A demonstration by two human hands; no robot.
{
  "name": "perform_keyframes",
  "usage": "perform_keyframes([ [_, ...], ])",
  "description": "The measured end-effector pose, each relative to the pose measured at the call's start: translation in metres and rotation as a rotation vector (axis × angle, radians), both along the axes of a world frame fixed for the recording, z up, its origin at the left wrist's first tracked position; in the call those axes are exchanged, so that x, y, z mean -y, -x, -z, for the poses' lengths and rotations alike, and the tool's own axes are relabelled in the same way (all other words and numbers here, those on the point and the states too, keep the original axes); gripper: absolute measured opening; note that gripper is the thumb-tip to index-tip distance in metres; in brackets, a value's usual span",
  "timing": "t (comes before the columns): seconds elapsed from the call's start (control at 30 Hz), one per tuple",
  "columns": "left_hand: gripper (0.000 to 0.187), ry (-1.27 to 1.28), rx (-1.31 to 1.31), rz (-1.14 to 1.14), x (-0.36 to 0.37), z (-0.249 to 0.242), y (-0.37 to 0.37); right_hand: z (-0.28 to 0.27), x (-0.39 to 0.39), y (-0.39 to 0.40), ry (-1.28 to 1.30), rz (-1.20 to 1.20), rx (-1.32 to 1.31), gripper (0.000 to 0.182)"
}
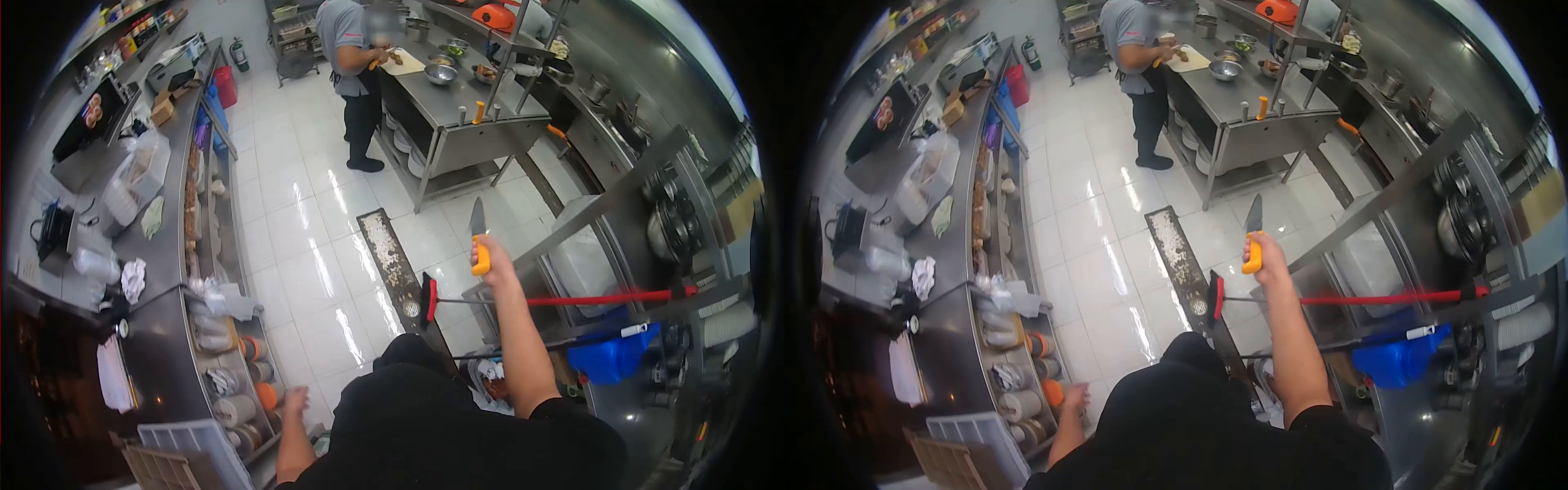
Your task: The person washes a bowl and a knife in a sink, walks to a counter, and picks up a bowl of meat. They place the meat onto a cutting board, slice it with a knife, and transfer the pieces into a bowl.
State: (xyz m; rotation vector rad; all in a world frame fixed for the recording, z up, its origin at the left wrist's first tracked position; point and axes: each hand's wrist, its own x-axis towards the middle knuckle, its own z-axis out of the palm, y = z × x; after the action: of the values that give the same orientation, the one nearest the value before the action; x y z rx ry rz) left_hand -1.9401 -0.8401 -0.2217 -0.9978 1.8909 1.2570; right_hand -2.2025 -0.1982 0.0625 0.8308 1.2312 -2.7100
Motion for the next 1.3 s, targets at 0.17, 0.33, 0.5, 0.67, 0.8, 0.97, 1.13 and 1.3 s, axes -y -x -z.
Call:
perform_keyframes([
  [0.17,0.023,-0.098,-0.392,-0.321,0.037,-0.064,0.193,-0.015,-0.048,0.101,-0.09,0.081,-0.155,0.017],
  [0.33,0.016,-0.117,-0.325,-0.201,0.036,-0.041,0.28,-0.017,-0.07,0.179,-0.184,0.153,-0.169,0.025],
  [0.5,0.033,-0.136,-0.006,0.332,0.013,-0.069,0.278,0.013,-0.112,0.252,-0.247,0.189,-0.056,0.027],
  [0.67,0.028,-0.16,0.295,0.033,0.011,-0.075,0.299,0.011,-0.16,0.338,-0.355,0.11,0.09,0.021],
  [0.8,0.03,-0.025,0.156,-0.028,-0.006,-0.107,0.359,-0.017,-0.176,0.397,-0.404,0.006,0.247,0.019],
  [0.97,0.035,0.023,0.139,-0.029,-0.01,-0.111,0.425,-0.034,-0.222,0.457,-0.319,-0.011,0.357,0.024],
  [1.13,0.04,-0.148,0.189,-0.036,0.036,-0.053,0.47,-0.099,-0.226,0.51,-0.559,0.087,0.464,0.026],
  [1.3,0.037,-0.104,0.36,-0.035,0.071,-0.023,0.583,-0.102,-0.256,0.575,-1.109,0.081,0.755,0.019],
])
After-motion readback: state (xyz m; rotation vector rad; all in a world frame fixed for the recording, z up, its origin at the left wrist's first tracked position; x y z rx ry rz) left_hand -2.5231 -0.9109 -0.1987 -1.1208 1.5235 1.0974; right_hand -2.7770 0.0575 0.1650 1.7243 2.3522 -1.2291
